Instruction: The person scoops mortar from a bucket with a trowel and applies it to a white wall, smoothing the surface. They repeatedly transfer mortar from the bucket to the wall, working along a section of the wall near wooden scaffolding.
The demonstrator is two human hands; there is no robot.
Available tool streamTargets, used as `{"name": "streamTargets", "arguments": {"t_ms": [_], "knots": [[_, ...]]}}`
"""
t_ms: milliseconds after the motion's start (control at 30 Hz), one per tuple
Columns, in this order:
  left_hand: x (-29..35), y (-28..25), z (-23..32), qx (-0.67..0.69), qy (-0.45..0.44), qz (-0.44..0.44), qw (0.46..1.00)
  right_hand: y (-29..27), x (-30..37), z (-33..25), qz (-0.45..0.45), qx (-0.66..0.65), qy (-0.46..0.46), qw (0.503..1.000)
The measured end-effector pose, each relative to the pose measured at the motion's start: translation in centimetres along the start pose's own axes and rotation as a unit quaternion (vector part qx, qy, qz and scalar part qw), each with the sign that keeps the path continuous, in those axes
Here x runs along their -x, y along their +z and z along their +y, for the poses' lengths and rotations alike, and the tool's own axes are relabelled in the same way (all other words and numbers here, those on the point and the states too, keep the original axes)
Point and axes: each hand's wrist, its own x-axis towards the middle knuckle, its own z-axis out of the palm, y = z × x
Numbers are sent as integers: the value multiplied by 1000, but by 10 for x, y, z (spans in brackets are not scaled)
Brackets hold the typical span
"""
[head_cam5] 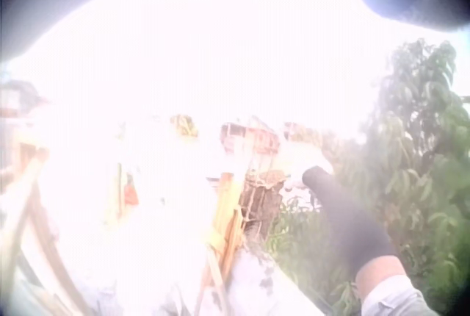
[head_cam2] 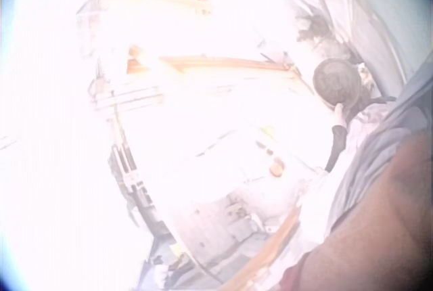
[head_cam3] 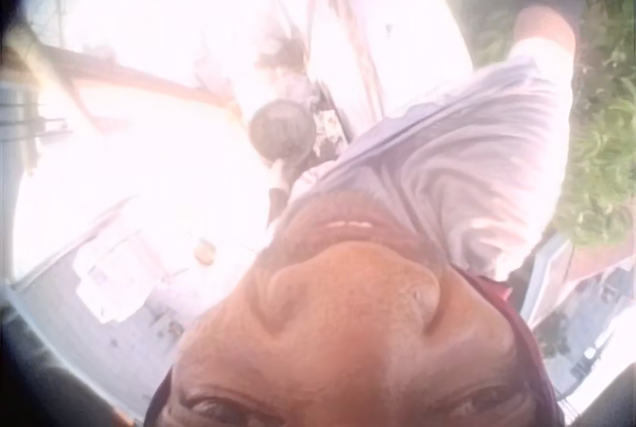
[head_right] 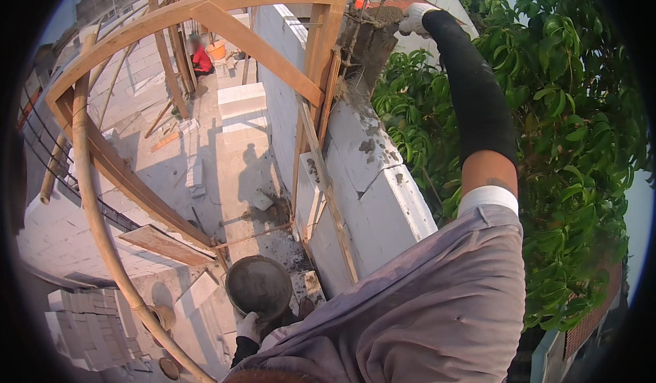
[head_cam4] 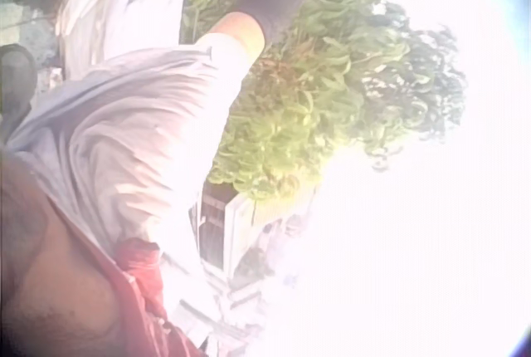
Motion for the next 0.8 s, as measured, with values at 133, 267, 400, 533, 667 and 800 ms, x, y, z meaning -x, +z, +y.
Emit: {"name": "streamTargets", "arguments": {"t_ms": [133, 267, 400, 533, 667, 800], "knots": [[1, 7, 7, -3, -10, 10, 1000, 5, 12, 14, 118, 24, -67, 990], [0, 6, 3, 9, 1, -11, 1000, 30, 19, 28, 232, 84, -71, 967], [1, 7, 2, -27, 5, -18, 999, 13, 91, 26, 353, -48, 114, 927], [10, 10, 9, -12, 16, -4, 1000, 13, 226, -55, 389, -61, -105, 913], [9, -10, -11, 40, 41, 31, 998, 79, 339, -176, 169, 28, -374, 911], [14, 0, -11, 42, 36, 12, 998, 210, 374, -245, 80, 140, -547, 821]]}}
